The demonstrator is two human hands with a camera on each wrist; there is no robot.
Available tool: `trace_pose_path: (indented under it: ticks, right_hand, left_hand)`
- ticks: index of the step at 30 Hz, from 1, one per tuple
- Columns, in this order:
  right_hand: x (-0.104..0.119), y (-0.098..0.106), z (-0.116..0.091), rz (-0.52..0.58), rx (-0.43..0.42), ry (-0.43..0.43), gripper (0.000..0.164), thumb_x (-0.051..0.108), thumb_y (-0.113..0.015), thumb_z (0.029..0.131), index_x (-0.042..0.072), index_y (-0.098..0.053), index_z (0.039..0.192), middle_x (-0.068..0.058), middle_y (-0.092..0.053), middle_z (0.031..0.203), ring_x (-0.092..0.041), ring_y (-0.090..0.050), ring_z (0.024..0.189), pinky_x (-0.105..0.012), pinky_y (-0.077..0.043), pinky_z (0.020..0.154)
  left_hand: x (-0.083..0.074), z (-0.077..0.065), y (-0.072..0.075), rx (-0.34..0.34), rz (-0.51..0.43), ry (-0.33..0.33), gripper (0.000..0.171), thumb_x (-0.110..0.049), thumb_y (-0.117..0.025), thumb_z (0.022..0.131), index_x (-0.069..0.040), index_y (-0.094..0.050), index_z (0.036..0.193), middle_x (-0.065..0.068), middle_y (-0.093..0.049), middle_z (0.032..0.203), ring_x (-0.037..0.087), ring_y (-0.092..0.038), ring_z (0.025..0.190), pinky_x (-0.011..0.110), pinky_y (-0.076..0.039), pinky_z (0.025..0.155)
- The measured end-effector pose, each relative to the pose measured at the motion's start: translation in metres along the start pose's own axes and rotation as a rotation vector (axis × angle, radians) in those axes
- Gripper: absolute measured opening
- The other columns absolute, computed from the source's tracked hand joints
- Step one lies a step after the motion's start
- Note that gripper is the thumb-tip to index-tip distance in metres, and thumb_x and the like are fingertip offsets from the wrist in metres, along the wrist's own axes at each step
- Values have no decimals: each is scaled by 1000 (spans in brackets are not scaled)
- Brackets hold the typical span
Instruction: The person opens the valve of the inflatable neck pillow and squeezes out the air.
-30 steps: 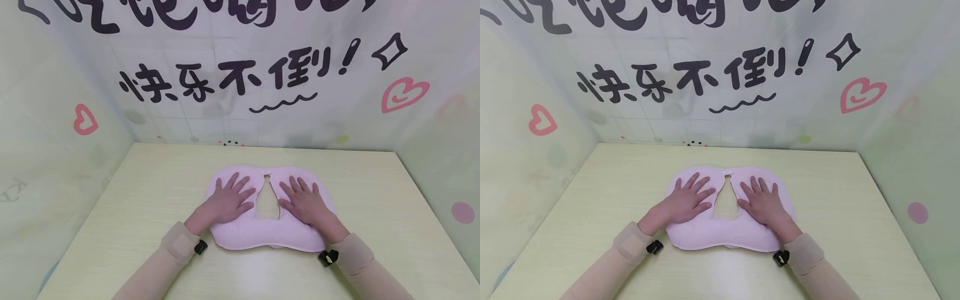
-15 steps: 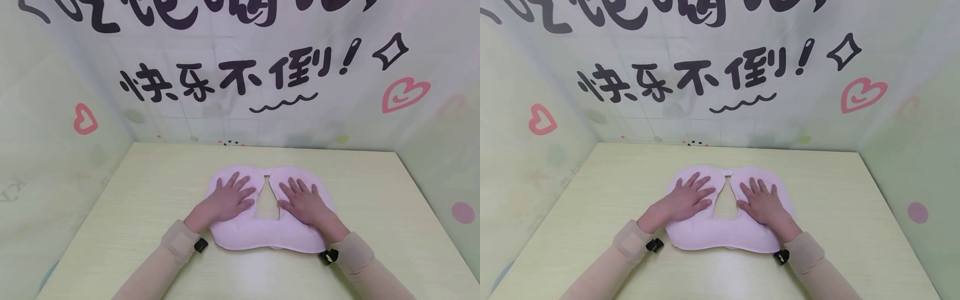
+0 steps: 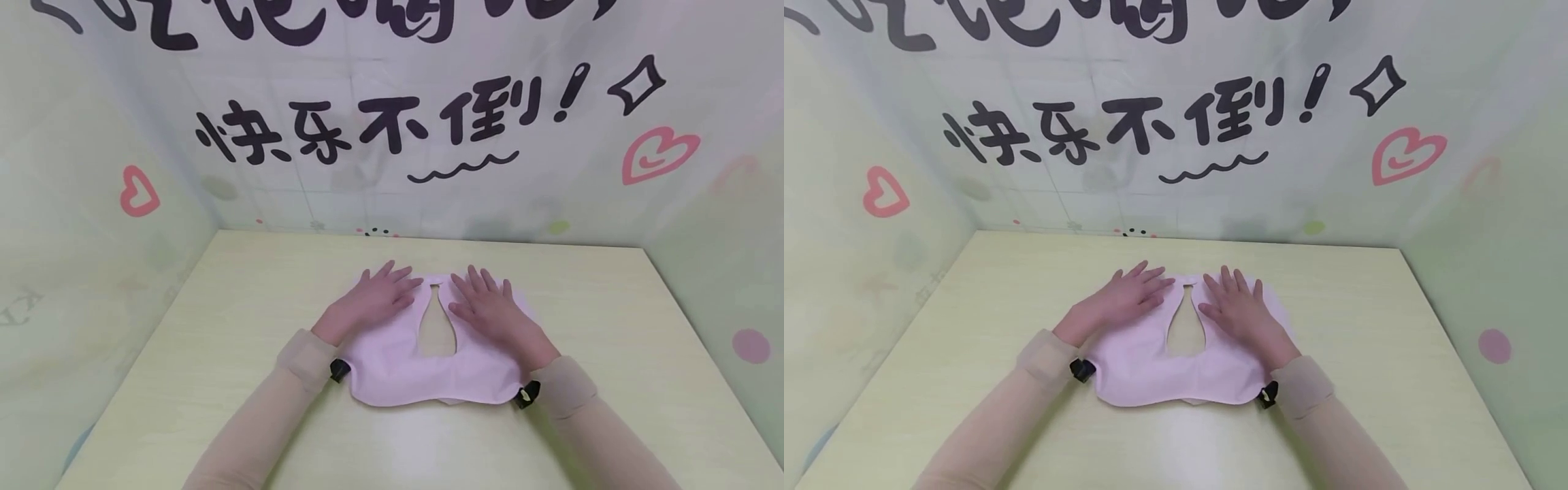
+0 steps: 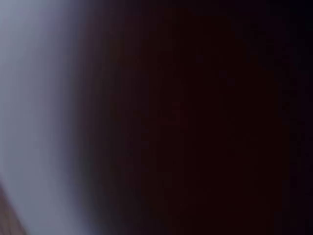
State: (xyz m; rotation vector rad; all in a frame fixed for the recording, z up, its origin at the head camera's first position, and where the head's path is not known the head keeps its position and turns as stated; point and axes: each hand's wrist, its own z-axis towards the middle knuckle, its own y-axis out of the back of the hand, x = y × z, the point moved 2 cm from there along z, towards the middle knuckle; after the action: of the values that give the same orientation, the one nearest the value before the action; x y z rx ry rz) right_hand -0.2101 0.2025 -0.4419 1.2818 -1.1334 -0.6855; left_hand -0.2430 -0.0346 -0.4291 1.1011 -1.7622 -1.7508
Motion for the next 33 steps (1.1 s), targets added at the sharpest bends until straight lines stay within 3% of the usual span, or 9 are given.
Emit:
trace_pose_path:
  ticks: [3, 6, 13, 24, 29, 33]
  right_hand:
    - [-5, -11, 3, -31, 38, -29, 65, 53, -33, 99, 19, -18, 153, -20, -6, 156, -42, -4, 141, -69, -1, 103]
    - [-7, -18, 5, -52, 48, -35, 66, 53, -35, 98, 19, -20, 152, -21, -7, 155, -43, -4, 140, -70, 0, 102]
    - [-8, -23, 4, -42, 66, -32, 65, 54, -33, 98, 18, -21, 152, -20, -8, 155, -43, -3, 141, -70, 1, 101]
    - [-12, -21, 3, -2, 44, -9, 67, 53, -34, 98, 17, -20, 152, -20, -9, 156, -42, -4, 141, -69, 0, 102]
    - [-12, -11, -3, -16, 10, -11, 66, 51, -35, 99, 15, -20, 152, -20, -8, 156, -42, -4, 141, -69, -1, 102]
    - [-1, 2, -20, 5, -45, 12, 67, 53, -32, 99, 14, -17, 153, -20, -7, 156, -41, -4, 141, -70, -4, 102]
  left_hand:
    - [3, 1, -12, 56, -1, 5, 50, -48, -33, 101, -31, -35, 147, 1, -25, 155, 33, -9, 143, 66, -14, 104]
    - [3, 0, -18, 68, 25, 5, 51, -49, -32, 100, -29, -35, 147, 2, -25, 155, 34, -9, 143, 66, -15, 104]
    - [-2, -2, -20, 34, 106, -6, 52, -49, -31, 100, -27, -37, 147, 4, -30, 153, 35, -17, 141, 67, -20, 102]
    - [3, 2, -22, -4, 137, -18, 52, -51, -32, 99, -28, -38, 146, 4, -34, 150, 35, -23, 139, 64, -25, 100]
    - [4, 3, -22, -10, 62, 25, 55, -53, -29, 99, -28, -32, 149, 5, -28, 153, 35, -15, 141, 65, -19, 103]
    - [2, -8, -18, -59, 52, 57, 57, -55, -25, 99, -30, -27, 150, 4, -21, 156, 34, -5, 143, 67, -11, 104]
